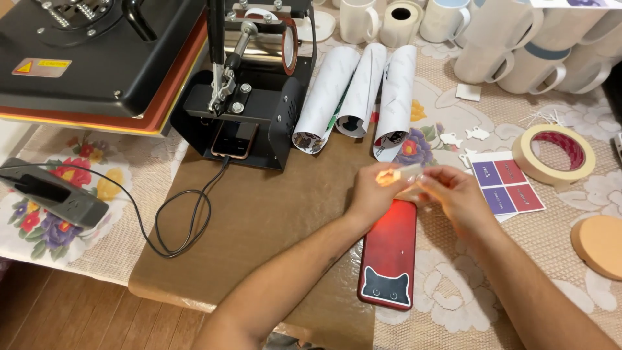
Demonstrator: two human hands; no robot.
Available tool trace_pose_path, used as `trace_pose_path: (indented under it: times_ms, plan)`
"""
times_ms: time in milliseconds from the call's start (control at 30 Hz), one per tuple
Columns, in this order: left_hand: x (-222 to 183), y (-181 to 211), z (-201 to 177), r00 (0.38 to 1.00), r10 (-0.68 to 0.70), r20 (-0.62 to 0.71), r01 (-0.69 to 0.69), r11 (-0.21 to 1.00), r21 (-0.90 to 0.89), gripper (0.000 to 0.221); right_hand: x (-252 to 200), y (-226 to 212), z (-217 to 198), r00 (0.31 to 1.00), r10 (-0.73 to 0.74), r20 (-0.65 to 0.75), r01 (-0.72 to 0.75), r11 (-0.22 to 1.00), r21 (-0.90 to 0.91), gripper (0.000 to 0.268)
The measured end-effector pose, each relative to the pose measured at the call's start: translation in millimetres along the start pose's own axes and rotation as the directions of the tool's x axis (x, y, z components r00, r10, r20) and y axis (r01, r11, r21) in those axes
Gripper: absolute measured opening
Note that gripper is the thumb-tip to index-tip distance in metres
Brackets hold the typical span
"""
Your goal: Cutting out small printed labels with scissors and preparing to apply them to a red smartphone case at a workstation.
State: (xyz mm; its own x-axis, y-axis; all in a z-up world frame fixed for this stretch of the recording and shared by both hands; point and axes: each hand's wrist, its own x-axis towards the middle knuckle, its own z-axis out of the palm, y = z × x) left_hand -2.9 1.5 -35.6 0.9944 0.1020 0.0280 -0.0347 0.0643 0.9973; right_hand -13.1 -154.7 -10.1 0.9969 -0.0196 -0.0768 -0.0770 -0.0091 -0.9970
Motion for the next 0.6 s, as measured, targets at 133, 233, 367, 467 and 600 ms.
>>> trace_pose_path:
  times_ms: [133,233,367,467,600]
  plan:
    - [-40.8,36.2,-38.6,0.983,-0.178,0.035,0.181,0.974,-0.137,0.041,-19.5,-18.1,16.2,0.996,0.067,0.057,-0.065,0.997,-0.037,0.025]
    - [-52.0,48.8,-56.8,0.988,-0.137,0.07,0.14,0.99,-0.03,0.033,-22.1,-36.8,27.1,0.983,0.102,0.153,-0.067,0.974,-0.216,0.024]
    - [-43.2,29.0,-76.8,0.976,0.052,0.213,-0.093,0.978,0.185,0.022,-17.5,-55.2,31.4,0.947,0.134,0.293,0.059,0.822,-0.566,0.017]
    - [-36.4,35.9,-79.6,0.966,-0.021,0.258,-0.034,0.977,0.209,0.014,-19.0,-66.8,32.3,0.936,0.158,0.316,0.1,0.739,-0.666,0.015]
    - [-24.1,36.0,-83.1,0.941,0.002,0.339,-0.095,0.962,0.257,0.007,-17.6,-75.8,33.3,0.907,0.205,0.368,0.127,0.699,-0.704,0.018]
